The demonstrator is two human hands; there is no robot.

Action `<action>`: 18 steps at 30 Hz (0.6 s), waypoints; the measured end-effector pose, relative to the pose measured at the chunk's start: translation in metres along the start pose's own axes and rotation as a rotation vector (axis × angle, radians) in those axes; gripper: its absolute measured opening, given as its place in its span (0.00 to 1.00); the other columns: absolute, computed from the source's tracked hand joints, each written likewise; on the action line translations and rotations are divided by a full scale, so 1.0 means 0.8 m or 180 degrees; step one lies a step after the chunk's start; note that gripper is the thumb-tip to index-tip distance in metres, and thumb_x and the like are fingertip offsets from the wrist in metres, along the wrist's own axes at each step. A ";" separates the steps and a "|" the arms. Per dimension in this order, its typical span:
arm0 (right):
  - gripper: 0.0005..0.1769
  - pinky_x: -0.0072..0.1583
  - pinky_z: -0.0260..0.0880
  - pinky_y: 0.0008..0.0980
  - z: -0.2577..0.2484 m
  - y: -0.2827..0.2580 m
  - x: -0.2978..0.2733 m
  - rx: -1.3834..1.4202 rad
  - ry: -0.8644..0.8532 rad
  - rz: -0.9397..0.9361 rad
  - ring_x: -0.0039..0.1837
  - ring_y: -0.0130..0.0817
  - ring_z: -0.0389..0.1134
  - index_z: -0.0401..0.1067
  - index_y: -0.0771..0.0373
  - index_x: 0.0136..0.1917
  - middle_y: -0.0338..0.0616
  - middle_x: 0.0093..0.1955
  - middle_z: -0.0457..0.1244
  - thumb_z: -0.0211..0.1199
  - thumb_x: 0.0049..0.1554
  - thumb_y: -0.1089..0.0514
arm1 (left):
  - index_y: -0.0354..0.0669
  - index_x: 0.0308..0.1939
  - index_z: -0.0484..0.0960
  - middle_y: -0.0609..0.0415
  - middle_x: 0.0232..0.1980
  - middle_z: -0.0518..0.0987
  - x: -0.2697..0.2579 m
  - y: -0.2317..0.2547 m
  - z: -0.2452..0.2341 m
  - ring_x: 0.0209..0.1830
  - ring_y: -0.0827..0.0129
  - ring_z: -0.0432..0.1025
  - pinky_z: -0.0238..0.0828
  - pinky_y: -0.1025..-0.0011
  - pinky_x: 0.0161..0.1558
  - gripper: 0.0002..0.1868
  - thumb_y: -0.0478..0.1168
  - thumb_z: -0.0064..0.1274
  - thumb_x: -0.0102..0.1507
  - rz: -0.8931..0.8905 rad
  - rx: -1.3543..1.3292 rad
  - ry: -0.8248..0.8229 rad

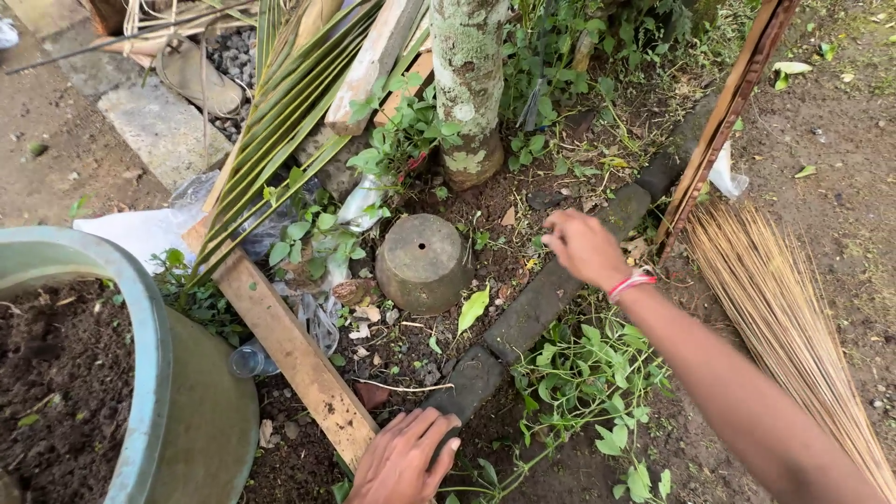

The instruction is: The person is weeding a garden bed, picking up small debris by hand, and using a dustpan to collect the waste.

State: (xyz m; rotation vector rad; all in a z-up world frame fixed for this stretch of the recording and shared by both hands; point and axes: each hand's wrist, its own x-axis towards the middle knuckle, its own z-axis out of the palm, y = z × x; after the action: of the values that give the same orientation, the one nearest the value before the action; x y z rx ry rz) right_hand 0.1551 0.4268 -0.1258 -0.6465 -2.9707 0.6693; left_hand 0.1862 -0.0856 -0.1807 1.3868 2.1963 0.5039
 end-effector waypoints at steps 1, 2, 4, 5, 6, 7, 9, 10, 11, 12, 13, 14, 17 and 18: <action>0.17 0.63 0.96 0.44 0.020 0.001 0.007 0.0011 0.0006 -0.0003 0.58 0.38 0.84 0.86 0.56 0.79 0.48 0.70 0.80 0.69 0.85 0.48 | 0.60 0.93 0.78 0.51 0.87 0.79 0.001 0.007 -0.008 0.83 0.39 0.77 0.78 0.29 0.86 0.28 0.60 0.41 0.92 -0.0003 0.0012 -0.0001; 0.18 0.79 0.84 0.56 0.040 0.001 0.013 0.0156 0.0124 -0.0029 0.71 0.44 0.80 0.85 0.55 0.80 0.47 0.71 0.79 0.69 0.84 0.47 | 0.57 0.90 0.81 0.50 0.82 0.82 0.001 0.014 -0.015 0.75 0.41 0.79 0.81 0.32 0.76 0.26 0.59 0.42 0.93 0.0023 0.0069 0.0078; 0.20 0.95 0.72 0.68 0.078 0.004 0.022 0.0322 0.0240 -0.0057 0.84 0.50 0.77 0.84 0.53 0.81 0.46 0.73 0.78 0.68 0.82 0.46 | 0.55 0.86 0.84 0.49 0.77 0.85 -0.002 0.020 -0.021 0.67 0.42 0.82 0.83 0.34 0.66 0.24 0.57 0.44 0.93 0.0036 0.0139 0.0149; 0.16 0.86 0.78 0.66 0.093 0.007 0.026 0.0570 0.0589 -0.0147 0.75 0.50 0.80 0.88 0.58 0.77 0.49 0.70 0.79 0.70 0.81 0.52 | 0.56 0.88 0.83 0.49 0.81 0.84 -0.001 0.018 -0.019 0.73 0.41 0.81 0.81 0.31 0.74 0.26 0.59 0.43 0.93 -0.0031 0.0054 0.0077; 0.13 0.77 0.84 0.64 0.109 0.011 0.030 0.0818 0.0938 -0.0237 0.66 0.51 0.83 0.92 0.62 0.72 0.51 0.68 0.81 0.73 0.80 0.59 | 0.57 0.89 0.81 0.49 0.85 0.82 0.000 0.017 -0.017 0.79 0.39 0.79 0.80 0.28 0.82 0.27 0.60 0.42 0.93 -0.0098 -0.0031 0.0005; 0.13 0.77 0.84 0.64 0.112 0.008 0.034 0.0826 0.0943 -0.0246 0.66 0.51 0.83 0.92 0.62 0.72 0.51 0.68 0.81 0.73 0.80 0.59 | 0.57 0.89 0.81 0.49 0.85 0.82 0.000 0.013 -0.014 0.79 0.39 0.79 0.80 0.28 0.82 0.27 0.60 0.42 0.93 -0.0104 -0.0021 0.0010; 0.09 0.80 0.82 0.69 0.120 0.005 0.039 0.0958 0.1221 0.0021 0.64 0.49 0.86 0.96 0.53 0.65 0.48 0.64 0.86 0.77 0.79 0.55 | 0.60 0.89 0.80 0.53 0.83 0.82 -0.001 0.007 -0.004 0.79 0.43 0.77 0.79 0.28 0.80 0.28 0.62 0.39 0.93 -0.0050 -0.0085 0.0046; 0.09 0.80 0.82 0.69 0.127 0.006 0.047 0.0952 0.1211 0.0018 0.64 0.49 0.86 0.96 0.53 0.65 0.48 0.64 0.86 0.77 0.79 0.55 | 0.60 0.89 0.80 0.53 0.83 0.82 -0.001 0.006 -0.004 0.79 0.43 0.77 0.79 0.28 0.80 0.28 0.62 0.39 0.93 -0.0055 -0.0096 0.0047; 0.15 0.86 0.77 0.68 0.134 0.010 0.053 0.0887 0.1415 -0.0055 0.50 0.45 0.83 0.97 0.51 0.62 0.43 0.58 0.87 0.73 0.81 0.46 | 0.59 0.89 0.80 0.52 0.83 0.81 0.000 0.005 -0.004 0.80 0.43 0.77 0.78 0.29 0.81 0.28 0.62 0.39 0.93 -0.0017 -0.0066 0.0028; 0.23 0.91 0.72 0.68 0.141 0.014 0.059 0.0820 0.1618 -0.0130 0.37 0.42 0.79 0.98 0.49 0.59 0.39 0.52 0.87 0.70 0.84 0.37 | 0.59 0.89 0.81 0.52 0.83 0.81 0.001 0.005 -0.005 0.80 0.43 0.76 0.78 0.29 0.81 0.27 0.61 0.40 0.93 0.0022 -0.0036 0.0009; 0.23 0.91 0.72 0.68 0.145 0.015 0.060 0.0827 0.1632 -0.0126 0.37 0.42 0.79 0.98 0.49 0.59 0.39 0.52 0.87 0.70 0.84 0.37 | 0.59 0.89 0.81 0.52 0.83 0.81 0.001 0.005 -0.005 0.80 0.43 0.76 0.78 0.29 0.81 0.27 0.61 0.40 0.93 0.0029 -0.0021 0.0007; 0.39 0.69 0.79 0.62 0.149 0.015 0.060 0.0724 0.1778 -0.0089 0.34 0.44 0.79 0.96 0.48 0.56 0.37 0.42 0.81 0.53 0.80 0.24 | 0.57 0.85 0.85 0.53 0.76 0.84 0.001 0.007 -0.005 0.72 0.47 0.80 0.80 0.35 0.71 0.26 0.61 0.41 0.94 0.0076 0.0063 0.0141; 0.39 0.52 0.85 0.56 0.150 0.011 0.065 0.0595 0.1818 0.0212 0.35 0.50 0.80 0.95 0.43 0.54 0.37 0.34 0.78 0.50 0.82 0.24 | 0.57 0.81 0.88 0.54 0.70 0.87 0.005 -0.001 0.008 0.65 0.49 0.84 0.83 0.37 0.61 0.27 0.63 0.40 0.94 0.0111 0.0104 0.0334; 0.25 0.57 0.83 0.56 0.151 0.009 0.066 0.0565 0.1699 0.0482 0.38 0.52 0.80 0.95 0.40 0.55 0.39 0.37 0.80 0.63 0.87 0.37 | 0.58 0.81 0.88 0.54 0.72 0.87 0.006 -0.005 0.015 0.67 0.47 0.84 0.84 0.33 0.61 0.28 0.64 0.39 0.94 0.0098 0.0049 0.0384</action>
State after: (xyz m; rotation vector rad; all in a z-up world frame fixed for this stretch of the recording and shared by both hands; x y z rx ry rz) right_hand 0.0958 0.4052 -0.2413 -0.8784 -2.3645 0.6365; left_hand 0.1886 -0.0825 -0.1939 1.4346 2.2812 0.5971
